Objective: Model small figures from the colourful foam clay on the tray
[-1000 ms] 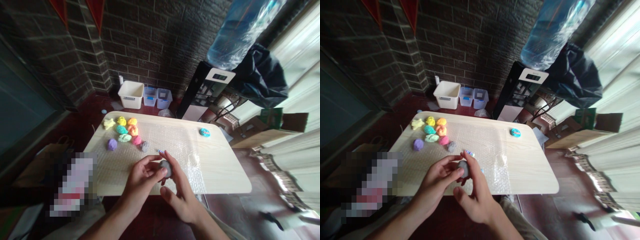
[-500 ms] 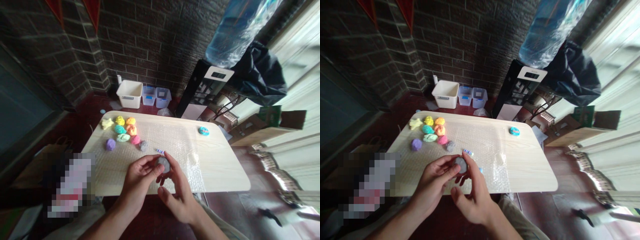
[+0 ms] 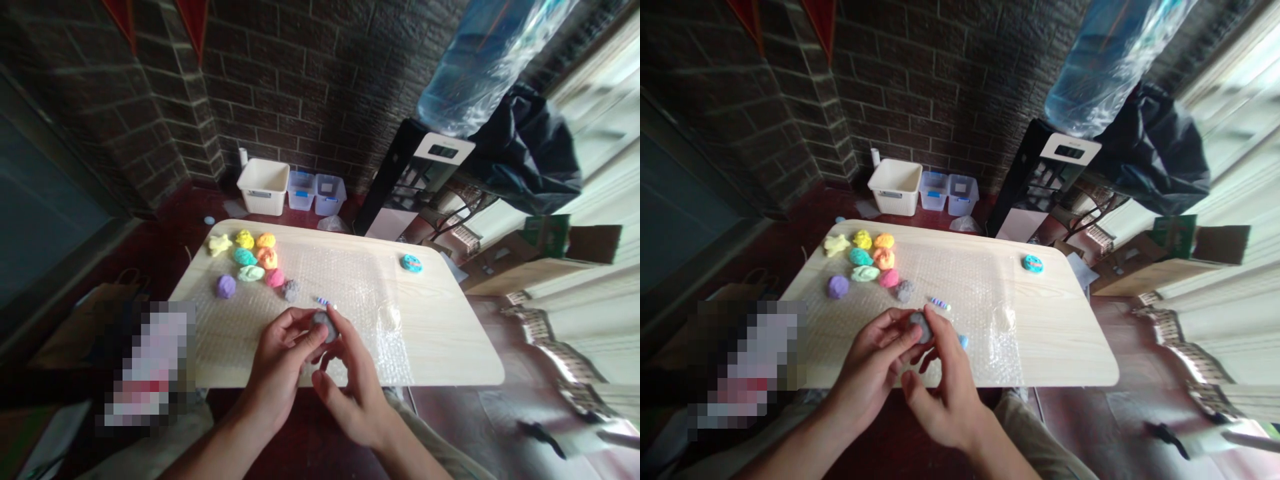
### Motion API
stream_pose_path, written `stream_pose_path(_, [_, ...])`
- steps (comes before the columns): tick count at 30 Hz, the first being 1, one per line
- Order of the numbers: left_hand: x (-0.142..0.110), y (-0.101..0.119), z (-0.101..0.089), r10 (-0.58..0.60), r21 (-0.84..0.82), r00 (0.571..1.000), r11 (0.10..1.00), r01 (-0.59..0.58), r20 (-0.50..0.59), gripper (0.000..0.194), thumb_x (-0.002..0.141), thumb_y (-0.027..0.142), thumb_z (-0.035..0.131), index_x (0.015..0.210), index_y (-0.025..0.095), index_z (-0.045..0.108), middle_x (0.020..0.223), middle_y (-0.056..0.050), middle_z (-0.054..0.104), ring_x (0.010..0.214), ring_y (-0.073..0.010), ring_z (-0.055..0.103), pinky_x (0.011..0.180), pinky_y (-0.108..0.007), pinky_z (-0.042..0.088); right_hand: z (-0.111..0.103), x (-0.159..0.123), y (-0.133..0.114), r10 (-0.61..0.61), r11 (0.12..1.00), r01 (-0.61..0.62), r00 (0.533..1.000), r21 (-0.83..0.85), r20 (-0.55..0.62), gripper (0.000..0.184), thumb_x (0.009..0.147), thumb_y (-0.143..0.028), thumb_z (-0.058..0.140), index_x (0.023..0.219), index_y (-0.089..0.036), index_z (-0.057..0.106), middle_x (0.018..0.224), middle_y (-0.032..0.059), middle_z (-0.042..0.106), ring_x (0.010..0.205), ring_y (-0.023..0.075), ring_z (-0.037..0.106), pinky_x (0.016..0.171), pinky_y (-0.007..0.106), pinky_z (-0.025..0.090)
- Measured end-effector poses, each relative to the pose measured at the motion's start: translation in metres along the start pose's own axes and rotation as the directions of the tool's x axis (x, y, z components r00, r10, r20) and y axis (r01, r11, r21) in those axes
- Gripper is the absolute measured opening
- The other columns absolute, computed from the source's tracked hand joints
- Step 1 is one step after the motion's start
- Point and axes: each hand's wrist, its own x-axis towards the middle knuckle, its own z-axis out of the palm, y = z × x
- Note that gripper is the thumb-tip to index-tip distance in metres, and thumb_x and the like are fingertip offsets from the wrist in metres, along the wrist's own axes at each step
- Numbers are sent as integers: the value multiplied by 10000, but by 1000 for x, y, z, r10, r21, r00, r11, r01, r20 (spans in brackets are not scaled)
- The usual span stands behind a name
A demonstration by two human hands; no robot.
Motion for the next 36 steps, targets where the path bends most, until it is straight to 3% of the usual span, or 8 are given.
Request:
stream_pose_path(6, [1, 1, 4, 17, -41, 999, 999, -18, -47, 273, 793, 288, 934, 955, 164, 752, 952, -64, 784, 870, -176, 712, 755, -251, 549, 4, 1, 1, -32, 999, 32, 999, -6, -11, 867, 979, -158, 611, 1719, -341, 197, 1686, 170, 400, 973, 224, 700, 773, 426, 656])
stream_pose_path(13, [0, 4, 6, 27, -48, 997, 998, -30, -67, 299, 769, 277, 942, 924, 156, 716, 919, -61, 780, 791, -156, 676, 686, -248, 518, 5, 2, 1, -57, 998, 56, 998, -36, -33, 854, 978, -134, 605, 1714, -343, 226, 1618, 162, 472, 952, 222, 694, 750, 423, 657])
stream_pose_path(21, [-1, 0, 1, 21, -51, 999, 998, -23, -38, 314, 766, 273, 952, 902, 164, 691, 908, -55, 772, 843, -182, 711, 779, -297, 560, 4, 4, -4, 14, 1000, -14, 1000, 20, -4, 826, 974, -159, 629, 1691, -361, 273, 1651, 144, 461, 961, 206, 703, 774, 407, 659])
stream_pose_path(28, [-2, -1, 6, 2, -62, 996, 998, -8, -93, 456, 766, 272, 948, 1166, 184, 749, 1119, -98, 791, 993, -231, 748, 842, -317, 581, 5, 5, -3, 19, 998, -19, 1000, 54, 4, 825, 999, -212, 649, 1696, -394, 247, 1663, 141, 448, 971, 209, 704, 751, 389, 646])
stream_pose_path(32, [-1, 2, 5, 51, 0, 993, 999, -51, -109, 354, 771, 270, 940, 1073, 164, 788, 1080, -97, 804, 1032, -224, 741, 890, -295, 565, 2, 5, -3, 30, 998, -31, 999, 48, 14, 846, 993, -208, 644, 1703, -409, 231, 1686, 131, 417, 939, 206, 697, 751, 412, 648])
stream_pose_path(36, [1, 6, 2, 68, 21, 990, 998, -66, -125, 285, 741, 245, 954, 938, 168, 763, 918, -54, 805, 885, -176, 737, 809, -258, 555, -1, 4, -2, 13, 999, -13, 1000, 30, 13, 834, 982, -206, 637, 1702, -394, 258, 1685, 133, 416, 930, 213, 693, 749, 429, 646])
